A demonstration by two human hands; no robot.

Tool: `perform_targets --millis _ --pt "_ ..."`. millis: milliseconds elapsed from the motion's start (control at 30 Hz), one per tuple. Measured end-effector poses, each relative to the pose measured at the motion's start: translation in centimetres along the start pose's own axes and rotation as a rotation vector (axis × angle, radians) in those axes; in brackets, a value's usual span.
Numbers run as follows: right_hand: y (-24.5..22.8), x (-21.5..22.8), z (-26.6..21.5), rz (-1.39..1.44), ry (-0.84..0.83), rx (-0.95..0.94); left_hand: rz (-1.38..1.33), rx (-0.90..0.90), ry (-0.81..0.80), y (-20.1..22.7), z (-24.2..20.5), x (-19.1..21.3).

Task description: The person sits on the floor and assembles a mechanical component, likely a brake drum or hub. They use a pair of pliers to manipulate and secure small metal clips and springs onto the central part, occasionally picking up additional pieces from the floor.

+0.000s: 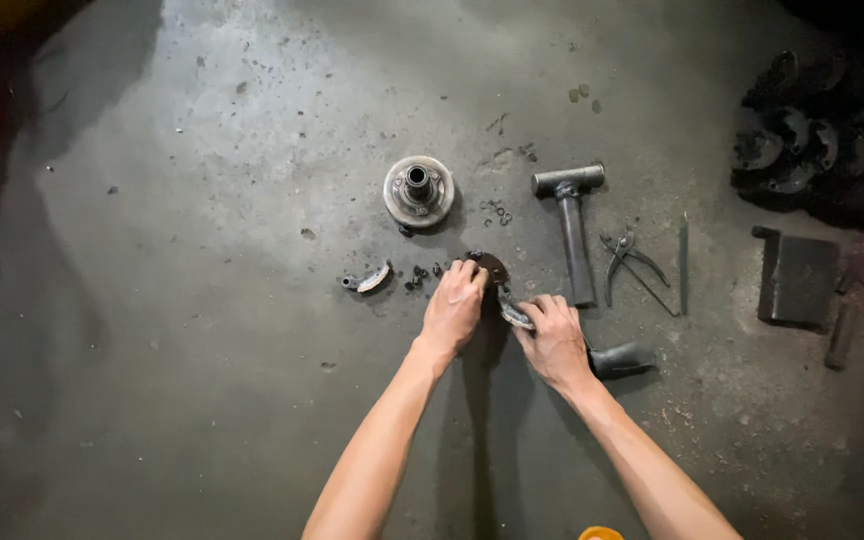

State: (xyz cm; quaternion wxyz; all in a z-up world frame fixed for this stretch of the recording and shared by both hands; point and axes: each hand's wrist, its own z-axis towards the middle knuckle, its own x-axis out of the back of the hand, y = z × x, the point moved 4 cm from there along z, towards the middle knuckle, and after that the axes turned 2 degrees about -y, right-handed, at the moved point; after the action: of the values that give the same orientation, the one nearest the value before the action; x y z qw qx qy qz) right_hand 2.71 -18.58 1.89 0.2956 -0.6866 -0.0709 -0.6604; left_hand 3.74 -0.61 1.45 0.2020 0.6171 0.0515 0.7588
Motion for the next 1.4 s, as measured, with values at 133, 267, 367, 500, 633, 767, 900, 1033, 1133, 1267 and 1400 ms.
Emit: perform_targets --millis 133,267,367,500,633,767,900,1033,1133,1267,1400 --pt "0.5 -0.2 -0.2 0.035 0.003 -0.001 -0.018 -0.001 -0.043 0.0 0.1 0.3" --pt "0.5 -0.5 -0.3 0.035 0.013 0.013 0.023 -0.012 -0.026 -0.1 0.0 -0.4" --pt "-0.6 -0.1 -0.6 0.026 0.012 0.042 0.0 -0.042 -0.03 -0.4 -0.3 0.6" --pt "-3.4 0.7 -1.4 0.041 -0.018 0.087 -0.019 -0.154 0.105 -2.0 -1.8 3.3" --pt "-4.1 2.9 -0.5 0.27 0.046 0.09 0.063 0.103 0.179 -9.4 -5.2 6.4" --pt "-3.0 4.2 0.1 0.554 0.128 -0.114 0.221 0.347 -0.036 -13.1 -7.2 5.8" --pt "-3.2 3.3 0.1 0.928 0.009 -0.505 -0.2 0.315 0.28 -8.2 -4.9 10.9" --pt "-4.9 4.0 1.0 1.71 -0.157 -0.754 -0.355 0.186 0.411 -1.1 -1.8 10.0" --pt "-1.6 1.5 1.1 2.069 -0.12 -0.761 -0.43 0.105 0.247 3.4 -1.0 8.8" --pt "2.6 2.5 -0.1 1.835 0.024 -0.871 -0.231 0.001 0.095 3.5 -1.1 5.9" --pt "1.7 5.6 -0.8 1.738 -0.014 -0.975 0.17 0.111 0.011 -0.3 -2.0 -1.8"
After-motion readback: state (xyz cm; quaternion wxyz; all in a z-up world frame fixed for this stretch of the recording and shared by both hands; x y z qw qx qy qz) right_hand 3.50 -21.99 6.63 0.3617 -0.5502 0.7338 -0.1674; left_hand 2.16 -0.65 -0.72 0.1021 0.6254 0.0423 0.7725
